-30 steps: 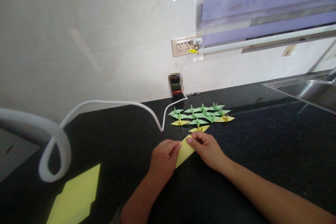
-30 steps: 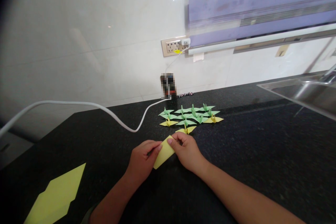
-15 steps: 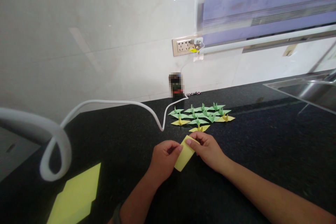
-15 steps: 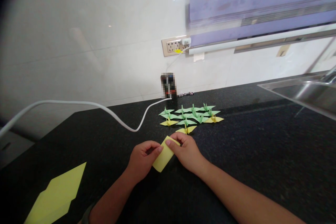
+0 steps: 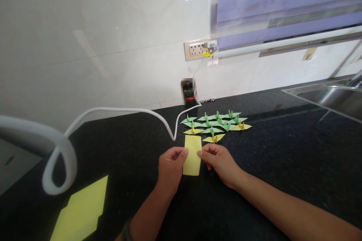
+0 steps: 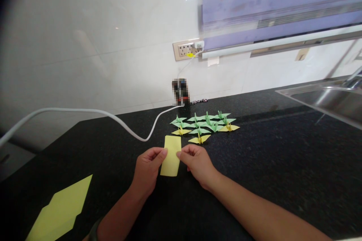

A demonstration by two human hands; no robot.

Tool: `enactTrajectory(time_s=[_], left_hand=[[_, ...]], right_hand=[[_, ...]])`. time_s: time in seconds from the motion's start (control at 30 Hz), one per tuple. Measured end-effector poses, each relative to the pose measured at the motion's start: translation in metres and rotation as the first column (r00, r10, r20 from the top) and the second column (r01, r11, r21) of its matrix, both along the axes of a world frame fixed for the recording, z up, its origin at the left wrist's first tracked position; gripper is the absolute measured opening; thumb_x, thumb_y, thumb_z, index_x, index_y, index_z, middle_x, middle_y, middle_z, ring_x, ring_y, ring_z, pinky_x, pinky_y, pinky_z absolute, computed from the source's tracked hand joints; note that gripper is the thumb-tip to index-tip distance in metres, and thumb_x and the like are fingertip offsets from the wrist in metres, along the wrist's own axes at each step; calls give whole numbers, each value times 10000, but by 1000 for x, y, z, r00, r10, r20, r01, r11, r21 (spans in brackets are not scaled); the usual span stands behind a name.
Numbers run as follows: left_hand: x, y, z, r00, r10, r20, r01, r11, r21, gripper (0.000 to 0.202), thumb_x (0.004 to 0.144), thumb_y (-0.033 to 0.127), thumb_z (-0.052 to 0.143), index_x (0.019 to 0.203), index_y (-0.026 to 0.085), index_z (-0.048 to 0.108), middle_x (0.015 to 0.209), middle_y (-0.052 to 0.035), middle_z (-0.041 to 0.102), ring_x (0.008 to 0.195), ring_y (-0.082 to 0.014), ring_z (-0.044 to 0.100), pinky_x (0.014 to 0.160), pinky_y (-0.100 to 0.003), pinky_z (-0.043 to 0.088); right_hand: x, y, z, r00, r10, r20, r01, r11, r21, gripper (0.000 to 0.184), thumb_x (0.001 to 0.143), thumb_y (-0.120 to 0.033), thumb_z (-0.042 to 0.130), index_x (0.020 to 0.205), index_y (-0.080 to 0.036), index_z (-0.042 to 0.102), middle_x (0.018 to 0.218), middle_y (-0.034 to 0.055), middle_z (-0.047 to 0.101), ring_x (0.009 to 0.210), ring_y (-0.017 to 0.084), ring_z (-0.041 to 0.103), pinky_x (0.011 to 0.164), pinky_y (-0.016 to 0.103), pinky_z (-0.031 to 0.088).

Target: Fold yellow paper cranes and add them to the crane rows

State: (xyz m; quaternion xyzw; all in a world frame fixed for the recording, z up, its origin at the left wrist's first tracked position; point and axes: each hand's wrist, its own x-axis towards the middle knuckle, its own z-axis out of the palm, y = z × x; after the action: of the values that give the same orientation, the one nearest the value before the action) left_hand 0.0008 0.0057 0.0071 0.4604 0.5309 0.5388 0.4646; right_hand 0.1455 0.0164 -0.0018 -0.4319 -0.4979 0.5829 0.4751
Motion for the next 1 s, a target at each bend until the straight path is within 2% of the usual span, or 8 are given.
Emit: enactTrajectory(time_s=[0.17, 0.27, 0.37, 0.7, 0.8, 0.87, 0.93, 1.0], left_hand=[[-3, 3, -2, 991, 72, 115, -71, 997, -11, 215, 643, 333, 606, 714, 130, 605, 586, -2, 616, 524, -118, 546, 495, -228, 435], [-1, 2, -2, 990, 36, 139, -34, 999, -12, 206, 647, 326, 604, 711, 130, 603, 581, -2, 614, 521, -117, 542, 492, -227, 433], [3, -1, -1, 995, -4, 104, 4, 1000, -4, 205, 652, 319, 602, 713, 123, 602, 585, -9, 611, 522, -113, 533, 486, -220, 424], [3, 2, -6, 995, -81, -60, 82, 997, 5, 222, 683, 330, 565, 709, 112, 593, 614, -20, 593, 571, -113, 529, 555, -228, 423], [2, 2, -5, 984, -95, -150, 98, 995, 15, 245, 692, 338, 546, 796, 118, 574, 708, -38, 605, 642, -134, 553, 600, -252, 437], [1, 2, -3, 956, -9, -293, 47, 991, 123, 334, 667, 329, 571, 942, 143, 535, 903, -65, 591, 815, -170, 551, 709, -299, 432], [-3, 1, 1, 862, 82, -501, 69, 959, 275, 426, 627, 315, 611, 1016, 173, 510, 1048, -72, 534, 977, -195, 479, 827, -339, 373], [-6, -1, 6, 722, -24, -691, 281, 923, 262, 301, 654, 313, 587, 925, 182, 569, 961, -55, 567, 949, -188, 477, 836, -336, 353]], right_hand=[[4, 5, 0, 997, -67, 27, 66, 998, 14, 194, 682, -335, 563, 670, -142, 565, 548, -39, 455, 436, 48, 356, 390, 168, 298], [3, 3, 1, 1000, 9, 16, -9, 1000, 3, 219, 679, -364, 566, 714, -148, 571, 609, -23, 501, 478, 60, 395, 407, 169, 316], [0, -1, 1, 994, 105, 16, -105, 994, -9, 211, 677, -354, 574, 693, -143, 565, 606, -16, 514, 491, 66, 408, 420, 175, 320], [2, 3, -2, 997, 11, -79, -13, 999, -30, 179, 739, -317, 501, 703, -144, 526, 581, -26, 488, 488, 67, 411, 458, 188, 325], [6, 6, -2, 997, 16, 74, -19, 999, 35, 174, 762, -299, 467, 709, -142, 520, 578, -23, 478, 487, 70, 407, 464, 193, 323], [10, 6, 0, 955, 80, 287, -127, 981, 149, 164, 764, -268, 460, 696, -137, 532, 605, -5, 497, 529, 86, 433, 490, 203, 334], [12, 4, 3, 853, 110, 510, -299, 905, 304, 141, 753, -219, 469, 662, -137, 538, 629, 5, 505, 580, 99, 449, 535, 214, 343], [14, 1, 6, 747, 72, 661, -443, 796, 413, 121, 743, -173, 468, 649, -140, 536, 644, 9, 510, 620, 106, 453, 582, 221, 346]])
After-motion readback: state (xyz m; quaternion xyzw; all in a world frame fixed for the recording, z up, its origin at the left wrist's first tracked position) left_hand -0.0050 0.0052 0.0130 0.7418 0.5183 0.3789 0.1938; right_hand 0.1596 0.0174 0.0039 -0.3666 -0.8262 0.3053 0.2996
